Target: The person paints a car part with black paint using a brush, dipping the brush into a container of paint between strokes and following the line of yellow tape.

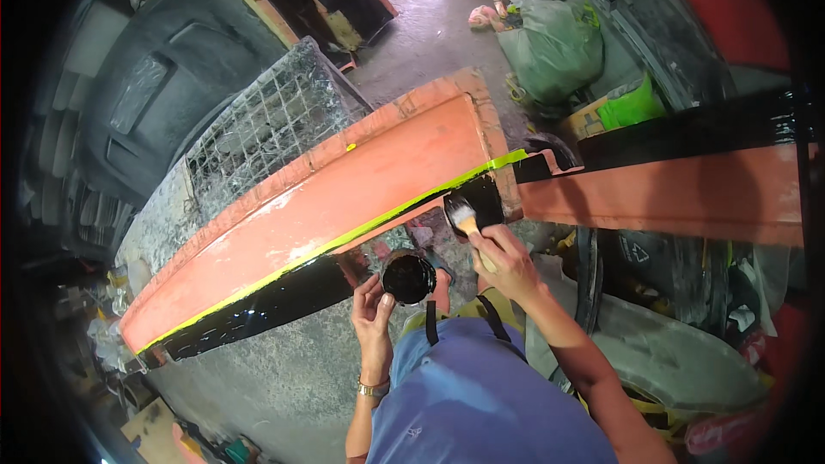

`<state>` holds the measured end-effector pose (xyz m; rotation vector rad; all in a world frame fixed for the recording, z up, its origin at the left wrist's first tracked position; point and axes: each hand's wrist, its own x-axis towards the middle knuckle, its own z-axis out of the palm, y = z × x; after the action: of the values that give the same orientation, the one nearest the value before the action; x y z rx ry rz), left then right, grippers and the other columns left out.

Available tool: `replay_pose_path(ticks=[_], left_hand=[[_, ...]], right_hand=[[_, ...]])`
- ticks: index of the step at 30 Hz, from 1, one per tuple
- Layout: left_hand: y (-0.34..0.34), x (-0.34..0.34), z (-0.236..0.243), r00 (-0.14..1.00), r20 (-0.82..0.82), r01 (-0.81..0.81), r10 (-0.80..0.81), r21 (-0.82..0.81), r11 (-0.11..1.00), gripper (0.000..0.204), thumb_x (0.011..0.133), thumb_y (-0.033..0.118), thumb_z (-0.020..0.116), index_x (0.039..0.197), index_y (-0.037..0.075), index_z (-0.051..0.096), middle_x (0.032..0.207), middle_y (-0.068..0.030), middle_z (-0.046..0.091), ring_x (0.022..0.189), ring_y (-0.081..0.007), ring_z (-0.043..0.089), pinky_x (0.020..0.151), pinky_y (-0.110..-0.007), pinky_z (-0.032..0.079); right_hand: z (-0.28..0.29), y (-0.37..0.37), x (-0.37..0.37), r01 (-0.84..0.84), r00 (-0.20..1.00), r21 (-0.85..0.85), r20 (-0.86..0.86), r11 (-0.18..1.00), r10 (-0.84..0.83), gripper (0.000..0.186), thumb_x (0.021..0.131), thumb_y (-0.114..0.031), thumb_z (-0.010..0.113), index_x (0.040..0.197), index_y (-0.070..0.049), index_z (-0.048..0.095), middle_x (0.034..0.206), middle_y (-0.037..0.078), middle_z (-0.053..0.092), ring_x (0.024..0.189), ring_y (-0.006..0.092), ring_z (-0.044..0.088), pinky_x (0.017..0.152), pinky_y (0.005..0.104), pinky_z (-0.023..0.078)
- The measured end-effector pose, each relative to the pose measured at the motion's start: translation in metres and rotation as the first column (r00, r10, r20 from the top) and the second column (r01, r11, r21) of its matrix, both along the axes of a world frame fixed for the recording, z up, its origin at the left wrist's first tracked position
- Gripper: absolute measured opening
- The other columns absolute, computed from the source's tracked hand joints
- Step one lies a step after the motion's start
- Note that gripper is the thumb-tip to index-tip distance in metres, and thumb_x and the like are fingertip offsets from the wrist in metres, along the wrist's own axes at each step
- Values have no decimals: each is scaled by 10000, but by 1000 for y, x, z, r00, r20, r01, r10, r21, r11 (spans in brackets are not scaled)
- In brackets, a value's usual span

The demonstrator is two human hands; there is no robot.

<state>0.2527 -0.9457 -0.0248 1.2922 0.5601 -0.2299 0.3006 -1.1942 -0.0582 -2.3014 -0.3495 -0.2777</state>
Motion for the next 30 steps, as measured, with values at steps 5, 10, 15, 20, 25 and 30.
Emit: replay_pose_path(ticks=[5,10,15,20,25,30], left_hand=[[0,2,2,999,25,25,-25,2,1000,465,908,141,646,1317,-3,479,1222,-127,567,1122,-170,543,975,-325,440],[1,-2,-1,1000,3,13,-13,9,1000,473,899,143,660,1313,-3,484,1219,-126,567,1137,-176,534,999,-342,424],[0,-1,-6,999,-1,40,-40,-7,999,481,895,144,667,1314,-4,483,1220,-132,567,1145,-183,531,1001,-348,423],[2,0,-4,999,4,35,-35,2,999,476,893,136,668,1310,-6,485,1226,-142,570,1149,-186,534,998,-347,425],[-2,5,-2,998,10,61,-61,-2,998,471,898,140,663,1307,-11,485,1221,-135,574,1141,-185,537,990,-342,428],[-8,9,-4,994,28,109,-109,-13,994,465,903,149,658,1306,-6,489,1213,-128,575,1134,-179,535,988,-341,428]], right_hand=[[-13,-7,-14,-46,999,-34,2,998,46,359,685,25,726,1027,-20,627,887,86,556,799,270,589,696,366,512],[3,-20,-44,-44,998,-55,-44,998,42,374,679,29,714,1038,-13,619,902,95,557,816,271,598,725,374,515],[-7,-11,-18,-11,1000,-54,2,998,12,355,711,10,726,1051,-15,626,917,94,555,826,279,594,714,375,508],[-20,-14,-65,-59,995,-73,-81,996,53,356,694,13,726,1033,-18,625,901,92,551,799,271,596,701,373,507],[-1,-19,-84,23,996,10,-81,1000,-22,396,685,28,725,1067,-29,639,951,107,576,831,291,595,719,382,501],[-21,-17,-60,88,994,-52,-59,995,-91,369,709,10,721,1063,-15,621,930,96,581,815,285,598,722,389,491]])
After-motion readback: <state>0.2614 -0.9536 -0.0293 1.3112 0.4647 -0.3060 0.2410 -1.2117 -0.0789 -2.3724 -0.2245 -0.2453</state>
